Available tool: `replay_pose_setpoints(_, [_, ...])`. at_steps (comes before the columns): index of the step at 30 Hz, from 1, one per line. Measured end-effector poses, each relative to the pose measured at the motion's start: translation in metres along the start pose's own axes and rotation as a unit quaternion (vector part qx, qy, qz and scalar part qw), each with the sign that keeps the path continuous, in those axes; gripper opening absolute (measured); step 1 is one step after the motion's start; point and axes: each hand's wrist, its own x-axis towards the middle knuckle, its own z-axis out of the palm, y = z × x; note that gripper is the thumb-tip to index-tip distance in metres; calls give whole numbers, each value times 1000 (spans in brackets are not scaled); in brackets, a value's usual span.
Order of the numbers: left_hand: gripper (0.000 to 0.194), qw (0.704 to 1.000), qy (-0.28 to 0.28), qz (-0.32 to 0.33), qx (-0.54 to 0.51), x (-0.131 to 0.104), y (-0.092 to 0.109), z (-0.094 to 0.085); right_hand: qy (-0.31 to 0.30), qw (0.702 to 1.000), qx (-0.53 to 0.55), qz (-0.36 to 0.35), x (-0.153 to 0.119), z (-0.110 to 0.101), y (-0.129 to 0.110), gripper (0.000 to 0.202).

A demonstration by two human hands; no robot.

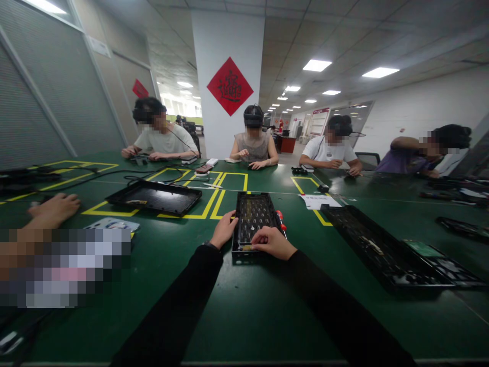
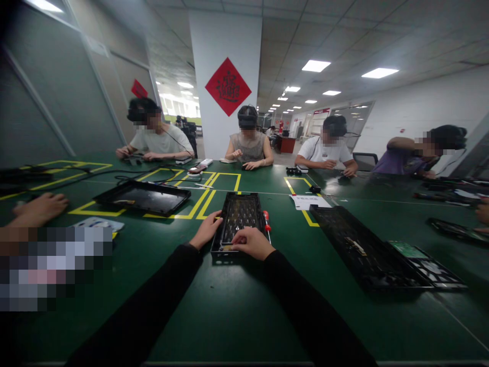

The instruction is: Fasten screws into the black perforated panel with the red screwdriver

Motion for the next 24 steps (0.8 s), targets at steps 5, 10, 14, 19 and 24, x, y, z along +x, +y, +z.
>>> replay_pose_setpoints(5, [41, 1000, 0, -4, 0, 0, -1, 0, -14, 1000, 17, 7, 0, 1, 2, 23])
replay_pose_setpoints(10, [40, 1000, 2, 3, -6, 0, 0, 0, -13, 1000, 14, 2, 0, 2, 1, 21])
replay_pose_setpoints(14, [40, 1000, 1, 4, -7, -1, 2, -1, -29, 998, 47, 9, 1, 2, 1, 22])
replay_pose_setpoints(19, [40, 1000, -2, -4, -3, -1, 2, -1, -19, 999, 47, 12, 1, 2, 1, 24])
replay_pose_setpoints(24, [40, 1000, 1, -10, -3, 0, 0, 0, -6, 1000, 20, 6, 0, 2, 1, 22])
